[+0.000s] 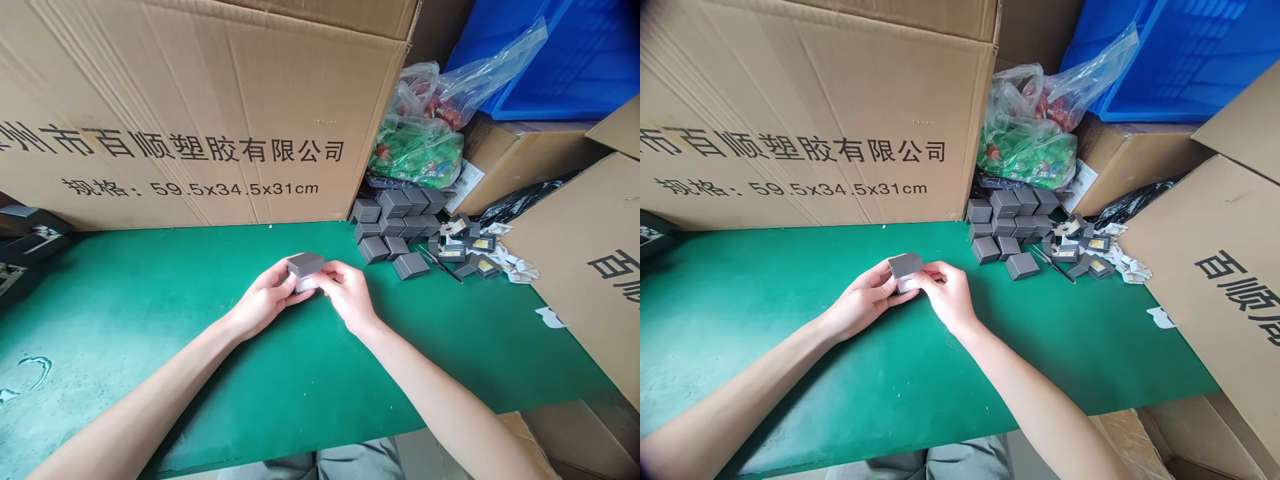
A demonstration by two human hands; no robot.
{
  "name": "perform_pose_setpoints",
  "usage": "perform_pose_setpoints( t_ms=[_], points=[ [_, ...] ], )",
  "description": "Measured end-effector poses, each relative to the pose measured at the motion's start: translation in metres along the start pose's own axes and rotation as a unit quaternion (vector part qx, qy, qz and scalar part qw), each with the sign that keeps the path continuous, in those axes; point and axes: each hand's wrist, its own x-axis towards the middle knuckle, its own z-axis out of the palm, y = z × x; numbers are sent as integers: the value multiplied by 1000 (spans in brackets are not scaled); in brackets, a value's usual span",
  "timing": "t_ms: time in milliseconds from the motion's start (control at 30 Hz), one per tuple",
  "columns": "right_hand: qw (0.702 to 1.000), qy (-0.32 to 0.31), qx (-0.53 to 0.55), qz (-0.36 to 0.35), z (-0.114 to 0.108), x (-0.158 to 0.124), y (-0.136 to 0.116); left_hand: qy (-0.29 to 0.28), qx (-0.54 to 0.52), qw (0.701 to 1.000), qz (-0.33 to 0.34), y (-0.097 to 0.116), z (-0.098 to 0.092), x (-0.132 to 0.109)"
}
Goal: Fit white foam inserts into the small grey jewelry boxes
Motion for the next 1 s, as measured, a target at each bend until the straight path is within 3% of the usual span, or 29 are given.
perform_pose_setpoints(
  t_ms=[233, 500, 800, 1000],
  points=[
    [998, 10, -20, -66, 3, -2, 7, 11, -45, 999, -12, 2, -1, 3],
    [997, 19, -41, -64, 1, 1, 7, 0, -37, 999, -8, 4, -1, 3],
    [991, -31, -41, -125, 4, -8, 3, 51, -37, 998, -10, 8, 1, 3],
    [966, -15, -128, -226, 2, -13, -3, 71, -51, 996, -23, 11, 3, 4]
  ],
)
